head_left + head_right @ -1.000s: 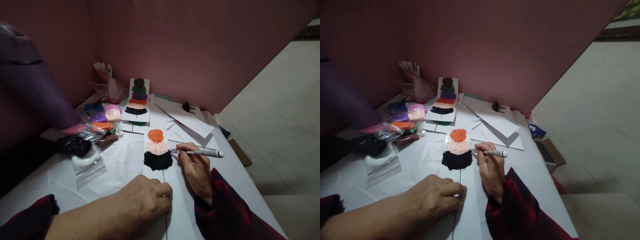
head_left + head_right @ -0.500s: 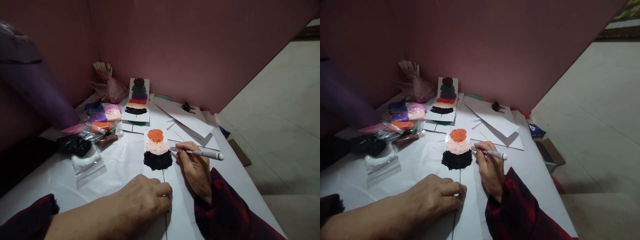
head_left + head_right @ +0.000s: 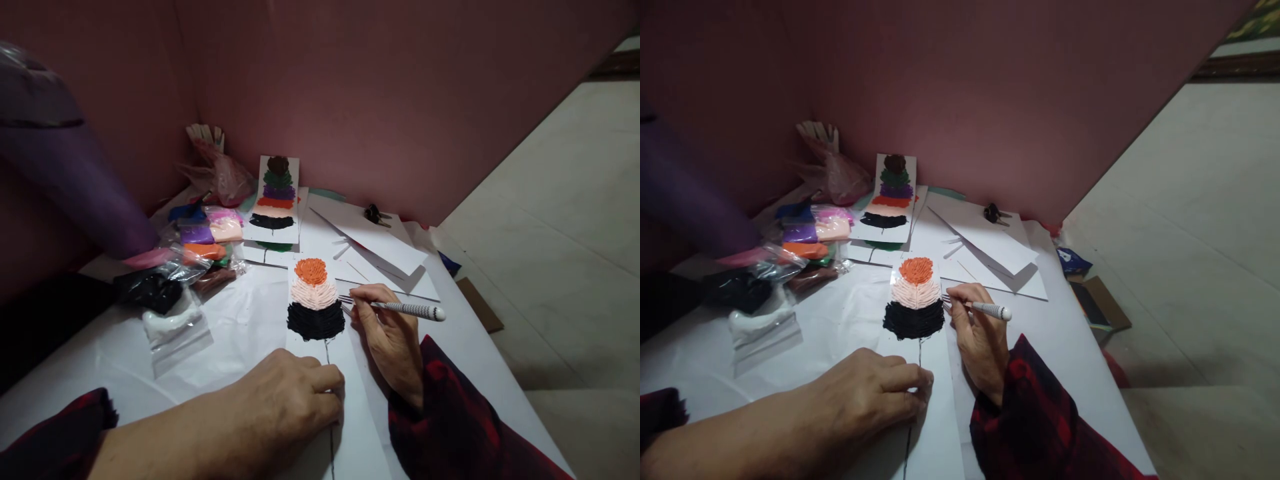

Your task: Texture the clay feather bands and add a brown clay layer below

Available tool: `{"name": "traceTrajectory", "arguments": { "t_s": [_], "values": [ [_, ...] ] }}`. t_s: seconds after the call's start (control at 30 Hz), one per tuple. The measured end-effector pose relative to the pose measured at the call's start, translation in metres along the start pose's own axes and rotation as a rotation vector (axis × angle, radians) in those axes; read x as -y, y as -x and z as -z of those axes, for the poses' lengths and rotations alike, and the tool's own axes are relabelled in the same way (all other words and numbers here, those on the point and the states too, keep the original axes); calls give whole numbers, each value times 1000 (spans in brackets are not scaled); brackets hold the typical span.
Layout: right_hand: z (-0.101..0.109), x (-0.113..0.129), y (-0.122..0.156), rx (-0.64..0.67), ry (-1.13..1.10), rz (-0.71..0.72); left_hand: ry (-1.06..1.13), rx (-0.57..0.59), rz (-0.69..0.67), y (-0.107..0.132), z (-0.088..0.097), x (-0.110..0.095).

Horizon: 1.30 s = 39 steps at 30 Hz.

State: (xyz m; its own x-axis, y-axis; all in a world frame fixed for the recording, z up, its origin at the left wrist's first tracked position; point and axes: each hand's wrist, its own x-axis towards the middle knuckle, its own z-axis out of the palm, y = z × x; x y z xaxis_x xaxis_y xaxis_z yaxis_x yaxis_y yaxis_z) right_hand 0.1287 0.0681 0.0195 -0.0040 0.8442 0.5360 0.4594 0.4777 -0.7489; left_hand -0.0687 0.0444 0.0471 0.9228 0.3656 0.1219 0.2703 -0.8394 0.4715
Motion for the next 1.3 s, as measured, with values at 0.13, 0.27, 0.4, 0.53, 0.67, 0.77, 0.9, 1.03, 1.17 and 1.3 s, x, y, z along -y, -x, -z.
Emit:
{"name": "traceTrajectory", "arguments": {
  "t_s": [0.13,0.27,0.4,0.53,0.67,0.77,0.9,1.03,1.17,1.3],
  "values": [
    [0,2,0,-9,12,1,0,-10,-5,0,-1,1],
    [-1,6,0,-91,-6,-1,-5,-27,-16,0,-2,1],
    [-2,9,0,-125,-21,5,-13,9,-1,0,1,-1],
    [-1,10,0,-130,-29,18,-22,29,13,-1,4,-2],
    [-1,12,-1,-122,-9,31,6,5,-4,-1,2,-1],
    [0,13,-2,-105,6,40,17,-10,-15,0,2,0],
    [1,13,-2,-84,9,70,2,-11,-19,-1,2,1],
    [1,11,-1,-63,17,74,0,-26,-29,-1,2,0],
    [1,11,0,-45,15,64,6,-12,2,-1,5,-3],
    [1,12,0,-45,0,49,-7,-12,21,0,7,-6]
  ]
}}
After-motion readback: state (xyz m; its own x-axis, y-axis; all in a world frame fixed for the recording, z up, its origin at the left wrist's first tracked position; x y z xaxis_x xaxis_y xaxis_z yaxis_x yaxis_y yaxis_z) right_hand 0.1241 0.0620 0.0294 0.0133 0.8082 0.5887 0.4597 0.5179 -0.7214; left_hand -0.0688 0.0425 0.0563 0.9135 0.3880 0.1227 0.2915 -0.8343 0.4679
